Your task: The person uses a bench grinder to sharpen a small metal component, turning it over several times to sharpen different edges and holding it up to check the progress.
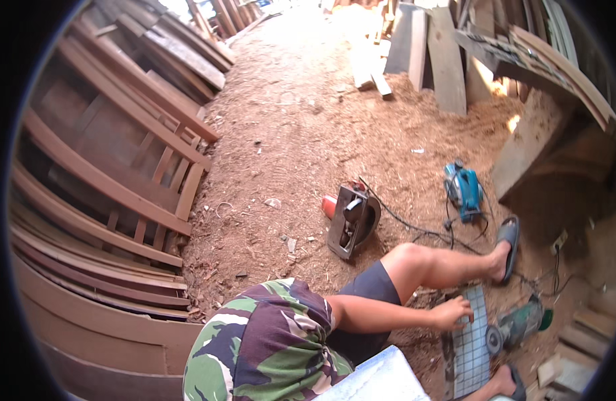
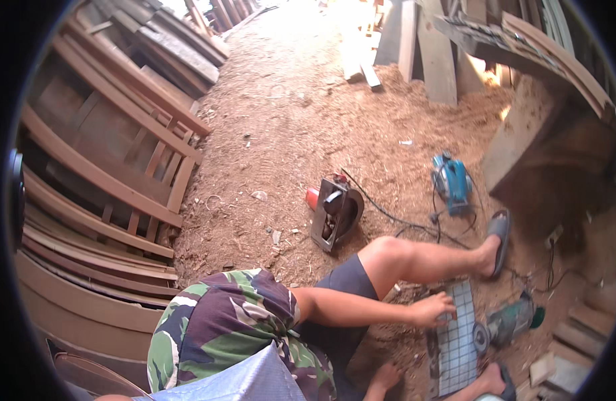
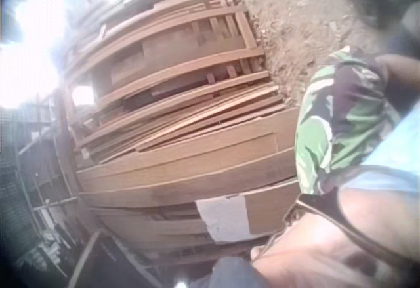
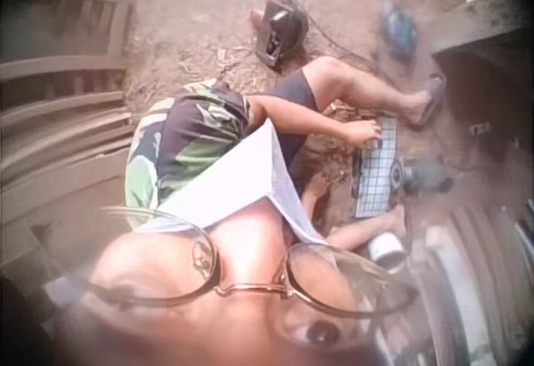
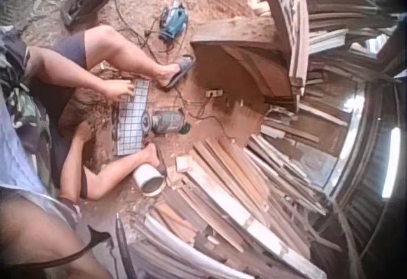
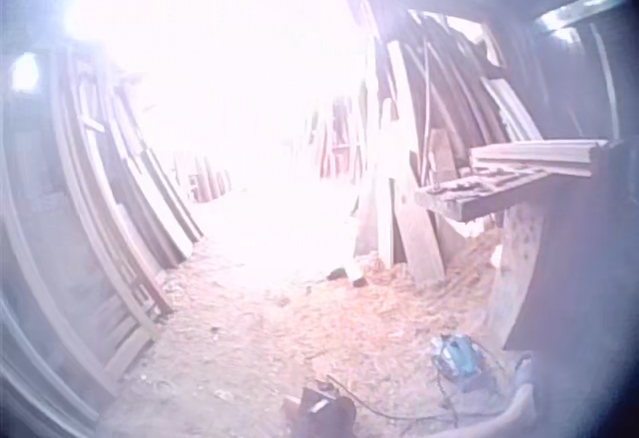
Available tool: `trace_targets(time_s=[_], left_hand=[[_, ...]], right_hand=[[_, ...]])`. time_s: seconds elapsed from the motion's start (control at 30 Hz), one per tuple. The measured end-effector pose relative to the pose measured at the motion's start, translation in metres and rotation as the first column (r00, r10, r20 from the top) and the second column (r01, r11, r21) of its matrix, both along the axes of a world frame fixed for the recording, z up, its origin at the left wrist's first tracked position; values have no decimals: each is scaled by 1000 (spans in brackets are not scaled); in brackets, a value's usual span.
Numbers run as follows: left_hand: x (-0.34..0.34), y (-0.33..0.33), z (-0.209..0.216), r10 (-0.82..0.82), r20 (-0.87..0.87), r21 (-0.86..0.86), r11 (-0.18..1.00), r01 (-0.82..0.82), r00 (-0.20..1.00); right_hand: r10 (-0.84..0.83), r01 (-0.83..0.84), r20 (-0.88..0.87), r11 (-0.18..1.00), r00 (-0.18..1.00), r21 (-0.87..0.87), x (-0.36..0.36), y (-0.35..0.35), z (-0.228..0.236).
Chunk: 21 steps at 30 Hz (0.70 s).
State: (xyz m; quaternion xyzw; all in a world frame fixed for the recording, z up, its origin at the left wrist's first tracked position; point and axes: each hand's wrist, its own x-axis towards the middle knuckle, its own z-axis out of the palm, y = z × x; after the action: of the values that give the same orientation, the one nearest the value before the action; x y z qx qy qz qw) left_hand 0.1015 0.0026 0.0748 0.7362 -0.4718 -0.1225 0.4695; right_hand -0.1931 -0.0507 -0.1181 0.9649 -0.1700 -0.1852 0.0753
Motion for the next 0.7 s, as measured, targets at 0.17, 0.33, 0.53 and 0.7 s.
trace_targets(time_s=[0.17, 0.33, 0.53, 0.7], left_hand=[[-10, 40, -32, 47, -90, 70, 997, -41, 995], [-9, 15, -9, -50, -1, 84, 995, 50, 999], [17, 10, -24, -29, -77, 146, 988, 40, 997], [-13, -21, -27, -129, -125, 162, 975, 149, 984]], right_hand=[[-51, 117, -235, 953, 971, 279, 2, 34, 40], [-627, 413, 42, 561, 778, 718, 24, -10, 258], [-776, 364, 629, 603, 58, 710, -53, -232, 251], [-762, 754, 647, 443, 30, 486, -162, -357, 227]])
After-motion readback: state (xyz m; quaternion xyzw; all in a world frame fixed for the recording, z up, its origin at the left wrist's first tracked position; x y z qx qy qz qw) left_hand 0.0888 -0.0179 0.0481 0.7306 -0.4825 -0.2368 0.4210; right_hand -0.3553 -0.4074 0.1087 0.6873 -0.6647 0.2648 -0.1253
